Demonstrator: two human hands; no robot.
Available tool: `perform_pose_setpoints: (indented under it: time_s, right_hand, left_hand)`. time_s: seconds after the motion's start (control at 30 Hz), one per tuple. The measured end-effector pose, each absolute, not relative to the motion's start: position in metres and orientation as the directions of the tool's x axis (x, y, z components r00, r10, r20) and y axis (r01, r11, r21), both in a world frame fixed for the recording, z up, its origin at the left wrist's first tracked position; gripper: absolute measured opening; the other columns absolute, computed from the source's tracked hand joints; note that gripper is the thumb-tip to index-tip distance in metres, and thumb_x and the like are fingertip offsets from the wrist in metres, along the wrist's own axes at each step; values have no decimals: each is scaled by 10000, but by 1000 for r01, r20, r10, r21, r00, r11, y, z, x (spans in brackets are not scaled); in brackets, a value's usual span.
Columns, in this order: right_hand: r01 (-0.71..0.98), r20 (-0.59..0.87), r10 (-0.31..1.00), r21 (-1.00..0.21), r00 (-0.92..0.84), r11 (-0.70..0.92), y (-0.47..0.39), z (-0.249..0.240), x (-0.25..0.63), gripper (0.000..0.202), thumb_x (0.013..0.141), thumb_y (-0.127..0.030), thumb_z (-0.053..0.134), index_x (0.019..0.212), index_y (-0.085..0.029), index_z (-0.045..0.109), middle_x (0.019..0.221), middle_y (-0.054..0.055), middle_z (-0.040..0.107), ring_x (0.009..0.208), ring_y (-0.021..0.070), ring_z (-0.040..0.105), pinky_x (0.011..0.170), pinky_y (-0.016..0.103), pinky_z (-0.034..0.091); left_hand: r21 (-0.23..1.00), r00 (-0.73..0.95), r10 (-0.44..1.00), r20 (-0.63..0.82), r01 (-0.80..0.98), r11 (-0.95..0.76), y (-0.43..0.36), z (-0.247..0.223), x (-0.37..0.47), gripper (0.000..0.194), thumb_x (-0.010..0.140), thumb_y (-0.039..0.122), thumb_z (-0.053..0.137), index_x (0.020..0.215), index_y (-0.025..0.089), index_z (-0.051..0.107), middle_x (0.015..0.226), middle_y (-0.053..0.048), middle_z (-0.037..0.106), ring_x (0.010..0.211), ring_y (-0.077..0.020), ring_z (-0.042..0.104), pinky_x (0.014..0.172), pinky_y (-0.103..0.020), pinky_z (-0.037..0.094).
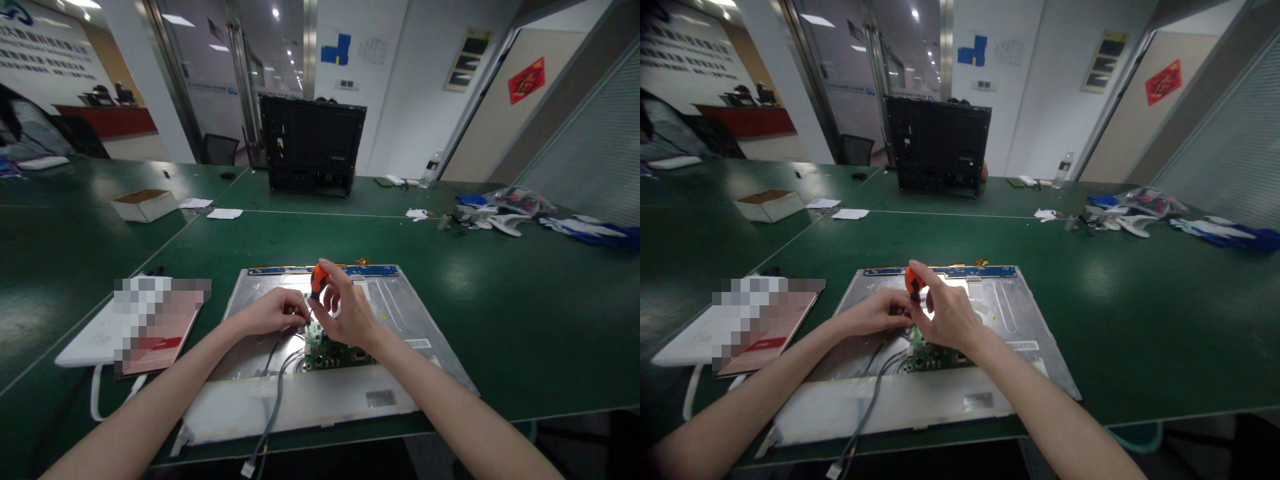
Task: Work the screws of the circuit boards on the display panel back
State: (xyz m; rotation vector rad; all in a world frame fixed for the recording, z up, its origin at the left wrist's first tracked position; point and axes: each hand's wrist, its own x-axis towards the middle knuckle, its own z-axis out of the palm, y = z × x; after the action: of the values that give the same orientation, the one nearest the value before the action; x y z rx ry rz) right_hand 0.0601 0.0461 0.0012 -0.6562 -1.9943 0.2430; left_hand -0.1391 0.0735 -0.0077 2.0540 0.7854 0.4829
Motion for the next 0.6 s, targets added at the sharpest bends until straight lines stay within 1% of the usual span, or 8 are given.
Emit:
perform_pose_setpoints:
  time_s: [0.1,0.23,0.33,0.5,0.6]
  right_hand:
    - [349,756,536,-421,-374,837,48,-1,61,714,857,-183,575,1449,-274,186,701,-57,517,477,102,494,402,235,392]
    - [346,758,535,-420,-375,839,48,-1,61,696,867,-210,587,1439,-286,197,729,-47,535,485,99,493,408,237,398]
    - [341,747,545,-433,-382,834,47,0,61,714,856,-184,578,1447,-280,189,747,-37,550,495,105,509,405,236,394]
    - [330,739,547,-441,-394,834,44,4,60,743,844,-138,530,1465,-272,145,852,8,604,529,111,542,407,235,400]
    - [336,742,551,-444,-382,831,44,4,60,732,848,-144,532,1461,-273,152,831,1,601,507,106,530,404,234,396]
  left_hand:
    - [829,720,692,51,356,-431,74,-9,-140,64,788,202,663,791,158,709,769,-23,647,721,-151,575,678,-269,448]
    - [826,716,694,71,347,-443,75,-12,-141,55,788,203,667,775,166,705,764,-16,645,720,-149,576,677,-265,448]
    - [823,719,692,71,349,-448,75,-12,-141,58,791,206,665,787,166,707,768,-18,647,721,-150,576,673,-264,447]
    - [825,730,683,30,367,-429,74,-9,-140,101,808,217,648,853,163,721,809,-33,667,746,-161,584,681,-269,448]
    - [823,734,679,35,364,-435,75,-9,-140,100,806,211,645,851,163,721,818,-35,665,755,-163,585,689,-272,449]
